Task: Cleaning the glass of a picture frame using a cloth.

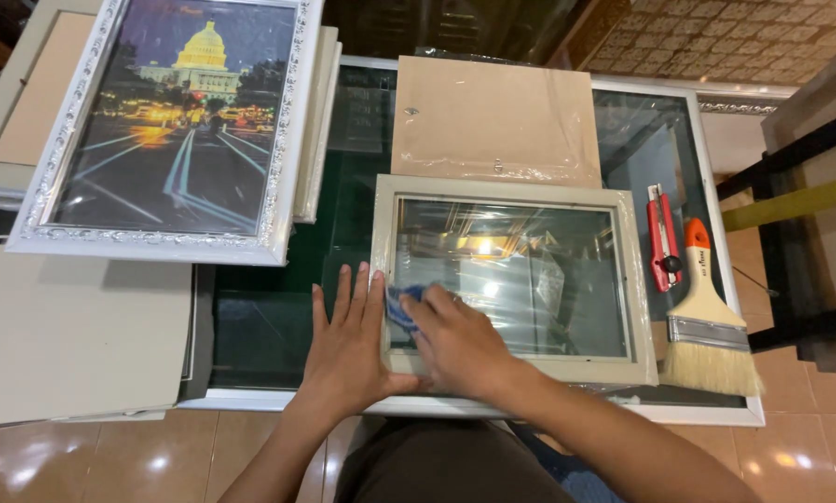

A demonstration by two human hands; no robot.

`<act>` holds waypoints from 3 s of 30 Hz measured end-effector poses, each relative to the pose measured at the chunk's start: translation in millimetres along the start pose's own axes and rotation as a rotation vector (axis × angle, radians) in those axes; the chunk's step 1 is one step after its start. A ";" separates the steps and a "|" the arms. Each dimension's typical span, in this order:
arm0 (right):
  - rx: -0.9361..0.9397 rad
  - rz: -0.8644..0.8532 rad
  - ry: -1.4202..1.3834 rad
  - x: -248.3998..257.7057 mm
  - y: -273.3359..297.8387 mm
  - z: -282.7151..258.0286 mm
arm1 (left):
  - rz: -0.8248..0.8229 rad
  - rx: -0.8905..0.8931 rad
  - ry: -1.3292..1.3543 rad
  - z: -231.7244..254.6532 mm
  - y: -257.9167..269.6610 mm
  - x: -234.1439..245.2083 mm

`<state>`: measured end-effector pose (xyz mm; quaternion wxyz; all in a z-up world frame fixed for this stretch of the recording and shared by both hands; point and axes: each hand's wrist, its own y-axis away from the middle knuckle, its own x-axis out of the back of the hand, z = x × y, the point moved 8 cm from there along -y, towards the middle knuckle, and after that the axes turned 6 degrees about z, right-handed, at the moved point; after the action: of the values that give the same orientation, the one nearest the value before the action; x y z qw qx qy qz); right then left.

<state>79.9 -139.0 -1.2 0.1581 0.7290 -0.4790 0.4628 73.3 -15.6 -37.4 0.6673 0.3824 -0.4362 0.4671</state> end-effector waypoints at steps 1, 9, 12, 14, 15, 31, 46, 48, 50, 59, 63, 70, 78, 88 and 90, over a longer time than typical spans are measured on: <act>-0.002 0.002 0.005 5.4 3.0 7.9 | 0.002 -0.005 0.002 1.2 -1.0 -0.5; -0.353 0.192 0.036 72.1 -29.2 56.2 | 0.076 -0.048 0.013 6.3 -1.2 8.6; -0.236 0.101 0.005 15.8 -60.3 33.4 | 0.048 -0.026 0.009 5.7 1.2 6.8; -0.149 0.136 0.091 1.9 -70.0 33.6 | 0.083 -0.050 0.020 2.9 3.0 1.2; -0.057 0.173 0.177 -3.4 -74.9 29.6 | 0.123 -0.073 0.029 2.8 4.3 0.5; -0.443 0.287 0.561 117.9 41.0 179.0 | -0.035 0.007 -0.043 6.3 -1.8 3.6; 0.081 0.118 0.185 13.2 -93.8 58.4 | 0.059 -0.080 0.024 -0.3 3.1 -1.9; 0.069 0.066 0.145 12.2 -79.0 46.3 | 0.116 -0.093 0.041 1.5 4.6 0.3; 0.033 0.033 0.116 4.8 -48.9 26.5 | 0.134 -0.094 0.045 1.6 6.2 1.9; -0.492 0.074 -0.235 88.0 52.8 96.0 | 0.044 -0.034 0.023 5.8 0.5 5.7; -0.427 0.347 0.233 127.9 93.7 142.5 | 0.007 -0.021 0.012 2.7 1.2 0.8; -0.561 0.051 0.347 35.5 39.1 84.3 | 0.114 -0.083 0.027 0.3 3.9 -3.1; -0.302 0.131 -0.366 47.9 10.6 73.8 | 0.097 -0.063 0.042 5.0 3.1 5.8; -0.519 0.202 0.337 65.7 1.2 118.9 | 0.049 -0.042 0.085 2.2 2.4 2.6; -0.123 0.086 0.204 21.2 -36.5 72.8 | -0.009 -0.024 0.055 0.1 1.1 1.3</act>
<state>151.2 -181.8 -14.0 0.2304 0.6457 -0.5189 0.5105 72.5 -15.0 -36.0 0.6854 0.3635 -0.4216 0.4693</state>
